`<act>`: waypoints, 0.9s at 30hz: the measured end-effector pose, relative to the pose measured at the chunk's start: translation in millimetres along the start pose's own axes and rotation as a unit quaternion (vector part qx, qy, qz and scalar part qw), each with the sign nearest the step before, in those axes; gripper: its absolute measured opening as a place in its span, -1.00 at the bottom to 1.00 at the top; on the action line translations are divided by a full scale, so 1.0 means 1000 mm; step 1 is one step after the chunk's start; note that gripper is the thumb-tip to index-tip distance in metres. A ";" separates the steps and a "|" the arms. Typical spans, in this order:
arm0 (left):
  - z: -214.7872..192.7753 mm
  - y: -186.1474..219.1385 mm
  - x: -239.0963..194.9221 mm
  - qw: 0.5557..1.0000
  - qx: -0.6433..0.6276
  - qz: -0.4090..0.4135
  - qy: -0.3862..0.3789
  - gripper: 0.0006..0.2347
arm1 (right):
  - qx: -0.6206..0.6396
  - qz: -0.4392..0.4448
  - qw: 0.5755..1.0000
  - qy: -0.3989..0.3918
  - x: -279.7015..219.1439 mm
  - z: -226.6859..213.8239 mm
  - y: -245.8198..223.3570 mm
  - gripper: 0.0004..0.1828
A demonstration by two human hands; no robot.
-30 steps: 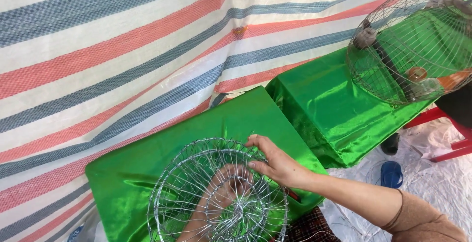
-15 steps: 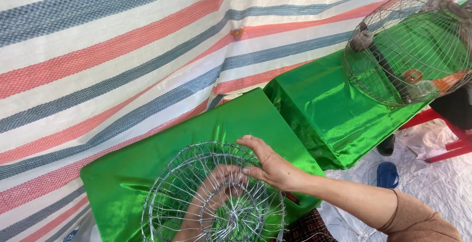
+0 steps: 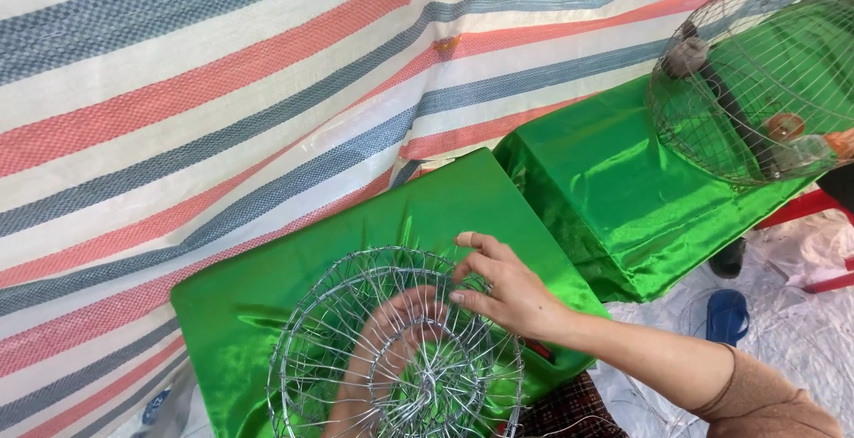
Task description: A person is constructing a wire cage by cutting and bending wire mesh using pliers.
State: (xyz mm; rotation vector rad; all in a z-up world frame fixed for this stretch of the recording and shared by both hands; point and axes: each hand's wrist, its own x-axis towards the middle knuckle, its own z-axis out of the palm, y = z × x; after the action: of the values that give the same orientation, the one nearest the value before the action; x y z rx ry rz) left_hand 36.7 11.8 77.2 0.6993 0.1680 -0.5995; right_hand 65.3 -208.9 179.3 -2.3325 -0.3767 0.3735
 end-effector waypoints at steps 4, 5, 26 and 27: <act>-0.001 -0.012 -0.004 0.992 -0.077 0.007 -0.100 -0.20 | -0.058 -0.005 0.998 -0.008 -0.007 -0.011 -0.010 -0.82; 0.000 -0.010 -0.004 0.992 -0.094 0.013 -0.081 -0.21 | -0.066 -0.028 0.997 -0.019 -0.007 -0.013 -0.009 -0.82; 0.003 -0.009 -0.003 0.991 -0.131 -0.030 -0.016 -0.20 | 0.007 -0.078 0.997 0.010 -0.027 0.016 0.012 -0.63; 0.003 -0.011 -0.003 0.986 -0.155 -0.019 -0.056 -0.22 | 0.020 -0.080 0.997 0.007 -0.028 0.016 0.012 -0.65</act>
State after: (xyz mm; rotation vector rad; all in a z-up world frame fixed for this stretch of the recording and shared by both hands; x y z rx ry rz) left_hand 27.8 4.2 74.0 0.3612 0.1658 -0.6302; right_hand 35.4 -217.4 164.5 -2.2472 -0.5404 0.2833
